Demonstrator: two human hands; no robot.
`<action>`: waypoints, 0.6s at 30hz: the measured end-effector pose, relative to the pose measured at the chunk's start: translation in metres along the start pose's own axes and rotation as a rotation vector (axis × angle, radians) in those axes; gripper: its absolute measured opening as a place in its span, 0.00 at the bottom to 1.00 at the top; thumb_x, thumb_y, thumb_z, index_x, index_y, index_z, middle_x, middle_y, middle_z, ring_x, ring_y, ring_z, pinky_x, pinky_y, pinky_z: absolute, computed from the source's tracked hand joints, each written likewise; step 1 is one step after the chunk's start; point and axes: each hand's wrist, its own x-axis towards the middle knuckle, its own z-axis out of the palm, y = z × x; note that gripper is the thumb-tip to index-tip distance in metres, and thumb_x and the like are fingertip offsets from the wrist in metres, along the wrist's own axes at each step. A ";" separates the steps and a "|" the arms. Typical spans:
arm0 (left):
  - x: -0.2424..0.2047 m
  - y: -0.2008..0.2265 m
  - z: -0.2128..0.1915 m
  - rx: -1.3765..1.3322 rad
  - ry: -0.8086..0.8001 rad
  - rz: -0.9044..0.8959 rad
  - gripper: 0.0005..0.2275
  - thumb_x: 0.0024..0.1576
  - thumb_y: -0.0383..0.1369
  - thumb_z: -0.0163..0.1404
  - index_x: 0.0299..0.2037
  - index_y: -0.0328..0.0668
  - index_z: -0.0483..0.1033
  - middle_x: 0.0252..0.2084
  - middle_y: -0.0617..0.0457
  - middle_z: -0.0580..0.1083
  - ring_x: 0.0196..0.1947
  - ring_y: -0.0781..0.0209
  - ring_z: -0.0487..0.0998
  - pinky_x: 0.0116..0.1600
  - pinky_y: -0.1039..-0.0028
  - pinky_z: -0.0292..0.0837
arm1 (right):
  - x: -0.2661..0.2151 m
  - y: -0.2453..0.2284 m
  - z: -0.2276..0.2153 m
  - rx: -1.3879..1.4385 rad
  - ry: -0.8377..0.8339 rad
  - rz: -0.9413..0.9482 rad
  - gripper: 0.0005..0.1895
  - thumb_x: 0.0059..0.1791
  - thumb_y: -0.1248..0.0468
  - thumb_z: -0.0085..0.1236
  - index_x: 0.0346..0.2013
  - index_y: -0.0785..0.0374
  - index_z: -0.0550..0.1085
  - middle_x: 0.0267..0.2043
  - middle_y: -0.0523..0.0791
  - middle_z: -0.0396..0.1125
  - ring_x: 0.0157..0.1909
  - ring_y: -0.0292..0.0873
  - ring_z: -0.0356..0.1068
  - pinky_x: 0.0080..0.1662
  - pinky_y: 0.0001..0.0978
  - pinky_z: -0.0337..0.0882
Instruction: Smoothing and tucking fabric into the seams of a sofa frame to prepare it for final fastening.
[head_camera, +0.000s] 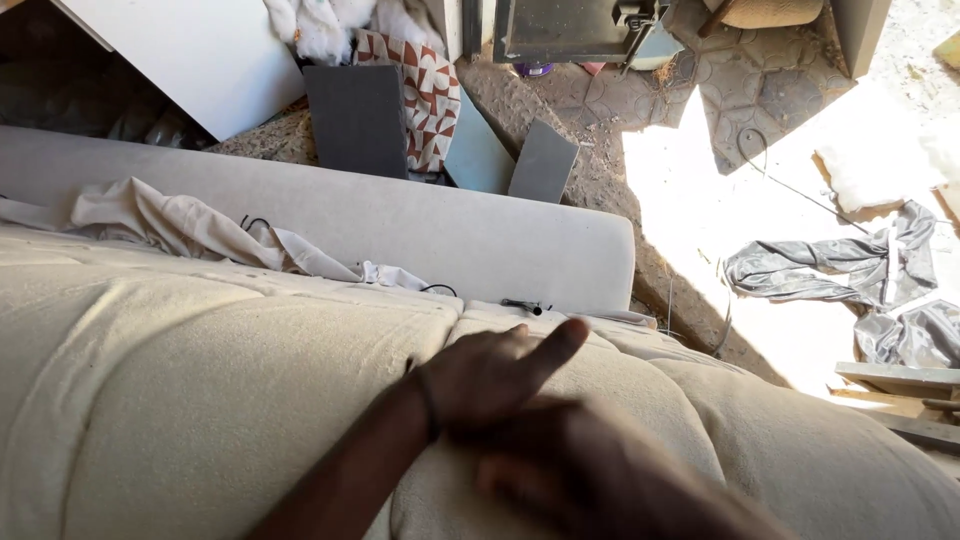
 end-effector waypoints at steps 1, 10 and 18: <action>0.012 0.003 -0.009 -0.001 -0.001 0.004 0.53 0.63 0.74 0.15 0.70 0.39 0.80 0.81 0.36 0.71 0.88 0.42 0.59 0.91 0.49 0.42 | 0.017 0.017 -0.020 0.019 -0.005 0.189 0.19 0.60 0.49 0.58 0.62 0.48 0.85 0.64 0.43 0.81 0.70 0.54 0.77 0.69 0.59 0.72; 0.105 -0.022 -0.001 0.169 -0.135 -0.346 0.52 0.60 0.73 0.16 0.87 0.51 0.62 0.88 0.43 0.61 0.89 0.44 0.56 0.88 0.51 0.48 | 0.017 0.249 -0.033 0.423 -0.583 0.069 0.35 0.67 0.54 0.19 0.90 0.59 0.42 0.96 0.40 0.29 0.94 0.37 0.30 0.89 0.37 0.31; 0.114 -0.053 -0.008 0.510 -0.284 -0.378 0.52 0.63 0.74 0.06 0.92 0.45 0.37 0.94 0.49 0.39 0.92 0.58 0.33 0.92 0.57 0.18 | 0.030 0.145 -0.083 0.059 -0.331 0.758 0.43 0.58 0.24 0.42 0.82 0.37 0.71 0.82 0.49 0.68 0.85 0.56 0.63 0.83 0.58 0.61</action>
